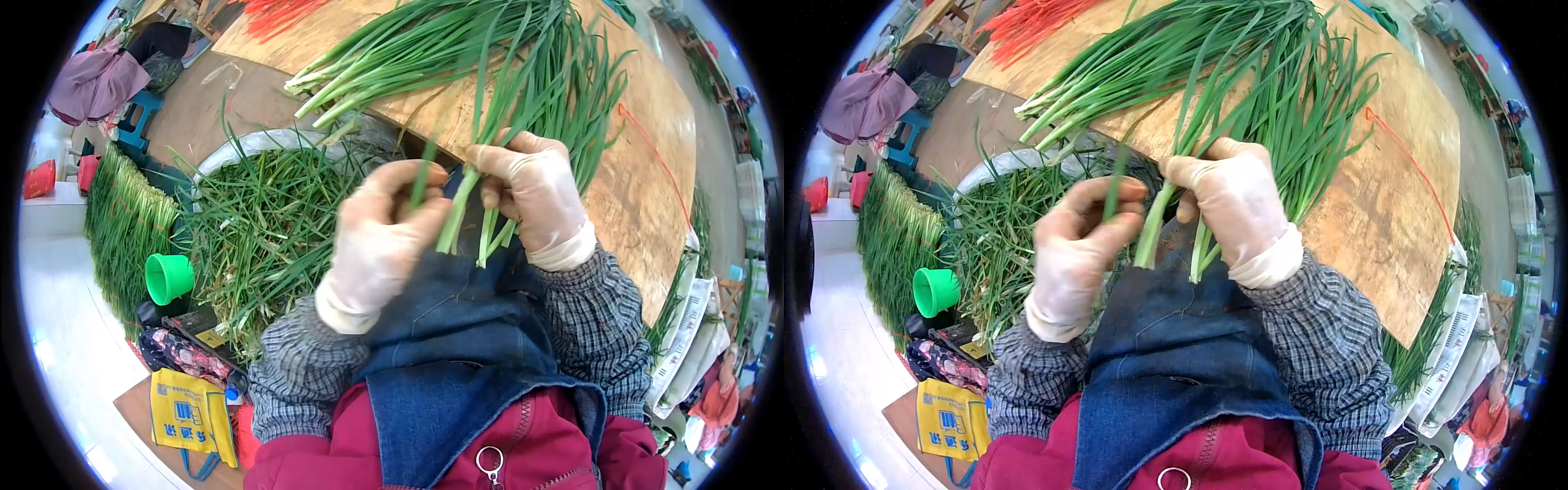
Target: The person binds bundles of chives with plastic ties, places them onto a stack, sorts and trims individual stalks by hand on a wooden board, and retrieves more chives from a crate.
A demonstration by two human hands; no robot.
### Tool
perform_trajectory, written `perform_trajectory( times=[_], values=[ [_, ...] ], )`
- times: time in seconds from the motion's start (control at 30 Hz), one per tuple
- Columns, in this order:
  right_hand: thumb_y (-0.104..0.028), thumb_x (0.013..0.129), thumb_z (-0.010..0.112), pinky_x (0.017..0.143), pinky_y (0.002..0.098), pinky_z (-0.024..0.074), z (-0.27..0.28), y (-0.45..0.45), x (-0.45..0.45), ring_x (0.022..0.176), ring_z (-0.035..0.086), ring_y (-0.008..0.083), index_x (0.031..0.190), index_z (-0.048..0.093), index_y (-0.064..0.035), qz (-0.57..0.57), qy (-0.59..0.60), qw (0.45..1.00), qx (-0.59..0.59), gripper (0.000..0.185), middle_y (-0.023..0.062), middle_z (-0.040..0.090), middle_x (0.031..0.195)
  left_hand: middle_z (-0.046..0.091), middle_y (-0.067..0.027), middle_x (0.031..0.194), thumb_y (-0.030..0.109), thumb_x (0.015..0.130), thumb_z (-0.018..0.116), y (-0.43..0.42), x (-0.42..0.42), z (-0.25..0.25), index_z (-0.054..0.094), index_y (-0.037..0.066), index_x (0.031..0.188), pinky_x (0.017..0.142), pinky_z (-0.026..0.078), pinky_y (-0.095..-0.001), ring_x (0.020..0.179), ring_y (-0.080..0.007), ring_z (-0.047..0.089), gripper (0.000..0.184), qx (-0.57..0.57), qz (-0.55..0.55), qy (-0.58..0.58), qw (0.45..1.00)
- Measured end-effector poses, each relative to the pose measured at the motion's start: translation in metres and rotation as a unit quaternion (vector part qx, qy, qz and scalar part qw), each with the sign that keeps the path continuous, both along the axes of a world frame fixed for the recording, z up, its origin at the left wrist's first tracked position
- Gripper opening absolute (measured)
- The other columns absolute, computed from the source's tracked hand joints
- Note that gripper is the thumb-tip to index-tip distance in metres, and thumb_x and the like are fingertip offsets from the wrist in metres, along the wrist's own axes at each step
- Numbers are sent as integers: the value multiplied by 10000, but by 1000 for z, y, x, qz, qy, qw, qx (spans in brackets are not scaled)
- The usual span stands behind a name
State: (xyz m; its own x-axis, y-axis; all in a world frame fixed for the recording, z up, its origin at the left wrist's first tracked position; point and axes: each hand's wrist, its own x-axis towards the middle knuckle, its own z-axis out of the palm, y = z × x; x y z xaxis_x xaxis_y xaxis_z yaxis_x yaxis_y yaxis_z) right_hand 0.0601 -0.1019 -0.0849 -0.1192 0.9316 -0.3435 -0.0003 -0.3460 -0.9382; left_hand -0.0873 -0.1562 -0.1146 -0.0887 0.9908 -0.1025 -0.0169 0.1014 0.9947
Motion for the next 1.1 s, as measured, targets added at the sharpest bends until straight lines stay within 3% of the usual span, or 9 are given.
perform_trajectory(
  times=[0.07, 0.1, 0.23, 0.33, 0.47, 0.6, 0.77, 0.87, 1.1],
  values=[
    [-74, 769, 612, 430, 201, 370, 1, -3, -4, 465, 483, 77, 821, 617, 54, 1, 15, 1000, 6, 138, 59, 591, 637, 612, -67, 806, 137, 740, 685, 3, 16, 7, 591, -22, 927, 608, 460, -223, 675, -93, 561, 263, -73, -25, 1, 997],
    [-77, 771, 615, 439, 202, 372, 1, -3, -5, 474, 485, 78, 825, 618, 55, 2, 23, 1000, 8, 143, 61, 597, 646, 607, -65, 768, 143, 737, 700, 10, 19, -1, 600, -17, 886, 573, 453, -229, 619, -77, 542, 241, 13, -16, 44, 999],
    [-73, 785, 611, 434, 190, 361, -8, 3, 7, 498, 494, 72, 865, 616, 49, 23, 51, 997, -48, 146, 51, 589, 649, 619, -34, 731, 115, 785, 644, 19, 13, 4, 595, -12, 896, 497, 406, -196, 583, -55, 520, 175, -67, -78, -39, 994],
    [-46, 787, 599, 420, 178, 347, -15, 4, 9, 503, 493, 66, 888, 607, 36, 8, 174, 982, -76, 130, 35, 569, 644, 617, -30, 728, 111, 801, 614, 21, 12, 4, 598, -4, 906, 498, 412, -199, 587, -67, 534, 156, -122, -73, -184, 973],
    [-20, 775, 601, 416, 170, 346, -23, 5, 9, 505, 489, 68, 875, 594, 29, 5, 169, 983, -71, 112, 27, 553, 648, 617, -38, 759, 126, 817, 609, 20, 17, 1, 602, -6, 914, 564, 429, -200, 626, -82, 548, 163, -138, -59, -211, 966],
    [-8, 771, 603, 415, 170, 341, -22, 3, 5, 497, 478, 67, 843, 588, 28, -34, 170, 983, -63, 82, 24, 543, 639, 637, -60, 795, 88, 811, 623, 23, 19, -11, 622, -20, 879, 613, 448, -202, 689, -82, 562, 127, -108, -33, -172, 979],
    [-8, 770, 601, 418, 167, 339, -24, 7, 14, 505, 483, 70, 830, 590, 26, -68, 180, 980, -50, 69, 29, 547, 639, 605, -53, 724, 98, 812, 610, 19, 11, -8, 599, -7, 843, 471, 373, -194, 533, -73, 497, 110, -88, 58, -195, 975],
    [-12, 772, 603, 414, 171, 335, -17, 0, 8, 507, 489, 74, 808, 590, 31, -48, 168, 983, -62, 58, 40, 552, 636, 605, -49, 729, 109, 814, 623, 19, 18, -4, 599, -8, 863, 505, 387, -188, 562, -70, 507, 129, -89, 35, -123, 988],
    [-17, 780, 600, 396, 176, 315, -23, -2, 7, 512, 489, 71, 803, 582, 49, -48, 188, 978, -76, 72, 59, 560, 675, 611, -48, 724, 72, 814, 606, 18, 25, -9, 595, -9, 854, 571, 409, -184, 606, -77, 527, 91, -51, 65, -203, 976]
  ],
)
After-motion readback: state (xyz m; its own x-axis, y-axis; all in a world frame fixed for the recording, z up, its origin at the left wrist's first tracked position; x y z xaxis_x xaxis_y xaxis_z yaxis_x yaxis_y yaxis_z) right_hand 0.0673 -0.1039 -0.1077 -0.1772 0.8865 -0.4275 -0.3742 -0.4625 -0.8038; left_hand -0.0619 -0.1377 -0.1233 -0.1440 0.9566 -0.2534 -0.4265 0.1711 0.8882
